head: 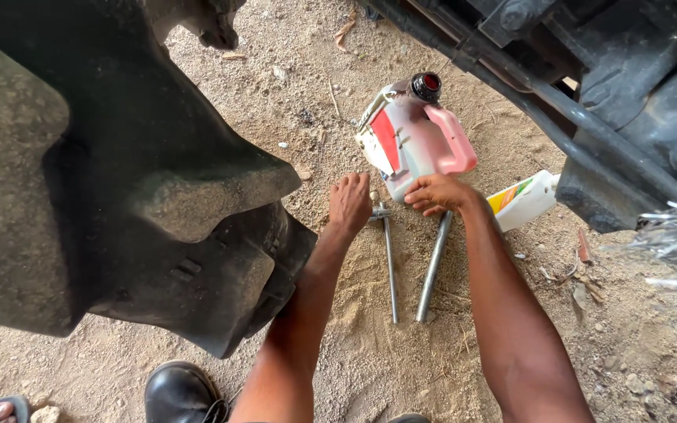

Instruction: Performing engine maintenance and repairs on a tractor, including draining/handling fluids and adjusting internal mechanical components.

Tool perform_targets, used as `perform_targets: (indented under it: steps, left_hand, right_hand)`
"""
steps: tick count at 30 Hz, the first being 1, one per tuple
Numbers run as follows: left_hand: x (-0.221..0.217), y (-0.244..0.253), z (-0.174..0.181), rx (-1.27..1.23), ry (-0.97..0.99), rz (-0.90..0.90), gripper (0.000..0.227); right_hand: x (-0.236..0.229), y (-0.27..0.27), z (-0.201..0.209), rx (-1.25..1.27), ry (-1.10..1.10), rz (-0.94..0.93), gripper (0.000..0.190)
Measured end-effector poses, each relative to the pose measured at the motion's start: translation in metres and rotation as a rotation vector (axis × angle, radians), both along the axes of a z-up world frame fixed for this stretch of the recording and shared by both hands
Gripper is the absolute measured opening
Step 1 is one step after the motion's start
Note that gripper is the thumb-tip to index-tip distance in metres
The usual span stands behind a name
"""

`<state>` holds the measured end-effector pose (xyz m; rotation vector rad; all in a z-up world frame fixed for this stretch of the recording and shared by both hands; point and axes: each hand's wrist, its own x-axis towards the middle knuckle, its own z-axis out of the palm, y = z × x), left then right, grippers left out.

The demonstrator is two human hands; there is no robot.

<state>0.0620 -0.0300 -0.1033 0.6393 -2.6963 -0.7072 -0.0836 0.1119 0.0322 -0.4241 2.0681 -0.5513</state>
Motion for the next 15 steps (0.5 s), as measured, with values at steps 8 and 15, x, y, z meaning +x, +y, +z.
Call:
perform_targets:
  steps: [8,15]
  left_hand:
    - [0.001,0.006,0.027,0.108,0.045,-0.031,0.028]
    - [-0.005,0.007,0.031,0.232,0.217,0.084,0.026]
  right_hand:
    - [0.009,-0.002,0.004,-0.068,0.148,0.012,0.039]
    - [0.035,-0.015,0.035,0.056,-0.011,0.067,0.045]
